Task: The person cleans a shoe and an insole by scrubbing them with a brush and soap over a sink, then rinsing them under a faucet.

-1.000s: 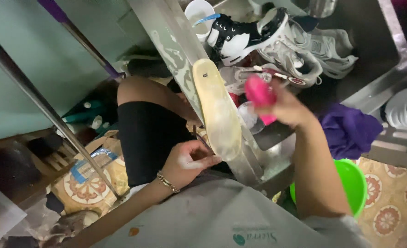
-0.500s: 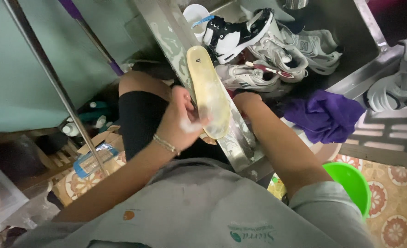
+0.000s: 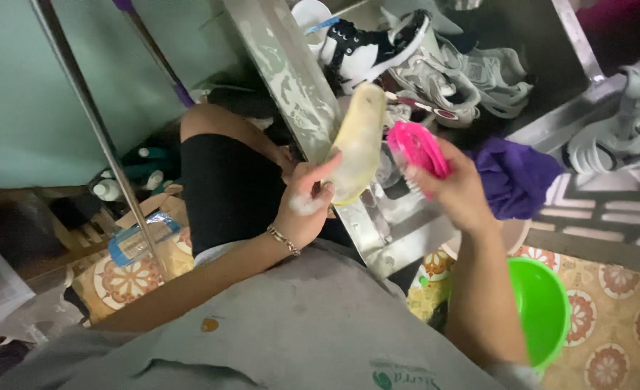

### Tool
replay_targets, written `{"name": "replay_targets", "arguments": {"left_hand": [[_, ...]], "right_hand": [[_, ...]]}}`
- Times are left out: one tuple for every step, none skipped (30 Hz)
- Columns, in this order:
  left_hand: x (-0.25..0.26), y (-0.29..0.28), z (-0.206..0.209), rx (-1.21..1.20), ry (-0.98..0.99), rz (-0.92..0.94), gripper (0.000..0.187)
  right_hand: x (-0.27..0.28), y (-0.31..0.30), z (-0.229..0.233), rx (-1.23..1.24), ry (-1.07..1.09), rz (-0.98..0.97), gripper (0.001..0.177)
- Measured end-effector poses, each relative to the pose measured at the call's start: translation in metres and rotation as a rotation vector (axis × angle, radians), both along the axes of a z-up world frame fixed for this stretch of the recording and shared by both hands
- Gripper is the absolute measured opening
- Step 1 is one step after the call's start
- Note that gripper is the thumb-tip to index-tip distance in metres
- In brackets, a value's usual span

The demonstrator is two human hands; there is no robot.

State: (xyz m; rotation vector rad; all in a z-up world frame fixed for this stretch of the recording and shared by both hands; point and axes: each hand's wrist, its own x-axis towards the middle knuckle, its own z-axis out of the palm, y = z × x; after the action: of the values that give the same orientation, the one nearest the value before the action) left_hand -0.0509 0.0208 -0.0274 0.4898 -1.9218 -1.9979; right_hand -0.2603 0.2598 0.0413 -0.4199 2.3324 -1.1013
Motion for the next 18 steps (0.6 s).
{"name": "replay_targets", "arguments": {"left_hand": [[-0.005,0.005,-0.003,-0.089,-0.014,-0.026,0.062],[-0.01,0.009,-0.014,-0.084,-0.016,-0.036,0.062],[-0.016,0.014,-0.025,0.035,-0.058,-0.033,0.06],[-0.02,0.018,-0.037,0.153,-0.103,-0.032,0.058],[-0.025,0.023,-0.024,0.156,-0.108,-0.043,0.058],[-0.03,0.027,-0.011,0.274,-0.077,-0.046,0.065],[-0.034,0.03,0.002,0.392,-0.048,-0.048,0.076],[-0.034,0.034,-0.002,0.394,-0.055,-0.055,0.076],[-0.035,0.038,-0.006,0.385,-0.021,-0.072,0.08],[-0.037,0.042,-0.009,0.377,0.014,-0.087,0.084],[-0.034,0.039,-0.008,0.378,0.009,-0.093,0.084],[-0.031,0.037,-0.008,0.335,0.026,-0.138,0.076],[-0.029,0.035,-0.008,0.293,0.042,-0.182,0.07],[-0.028,0.036,-0.006,0.297,0.042,-0.191,0.07],[-0.026,0.037,-0.005,0.047,-0.06,-0.223,0.059],[-0.024,0.039,-0.003,-0.202,-0.16,-0.251,0.051],[-0.023,0.043,-0.006,-0.198,-0.158,-0.259,0.051],[-0.024,0.046,-0.009,-0.174,-0.174,-0.258,0.05]], "right_hand": [[0.01,0.017,-0.019,-0.224,0.039,-0.084,0.089],[0.025,0.013,-0.016,-0.218,0.037,-0.094,0.089],[0.04,0.009,-0.013,-0.353,-0.016,-0.146,0.089],[0.056,0.005,-0.012,-0.489,-0.069,-0.2,0.091],[0.062,0.008,-0.013,-0.485,-0.07,-0.212,0.091],[0.068,0.01,-0.015,-0.452,0.015,-0.187,0.083],[0.075,0.012,-0.017,-0.417,0.099,-0.162,0.076],[0.082,0.011,-0.015,-0.414,0.095,-0.171,0.076],[0.089,0.011,-0.012,-0.369,0.15,-0.167,0.074],[0.094,0.009,-0.009,-0.324,0.206,-0.16,0.073],[0.096,0.011,-0.015,-0.322,0.204,-0.167,0.073],[0.098,0.014,-0.022,-0.38,0.107,-0.231,0.068],[0.1,0.017,-0.028,-0.439,0.011,-0.296,0.063],[0.106,0.011,-0.028,-0.435,0.014,-0.304,0.063],[0.111,0.004,-0.028,-0.504,-0.013,-0.353,0.057],[0.117,-0.001,-0.028,-0.573,-0.041,-0.401,0.051],[0.121,0.002,-0.037,-0.568,-0.038,-0.408,0.051],[0.123,0.004,-0.046,-0.647,-0.05,-0.446,0.053]]}}
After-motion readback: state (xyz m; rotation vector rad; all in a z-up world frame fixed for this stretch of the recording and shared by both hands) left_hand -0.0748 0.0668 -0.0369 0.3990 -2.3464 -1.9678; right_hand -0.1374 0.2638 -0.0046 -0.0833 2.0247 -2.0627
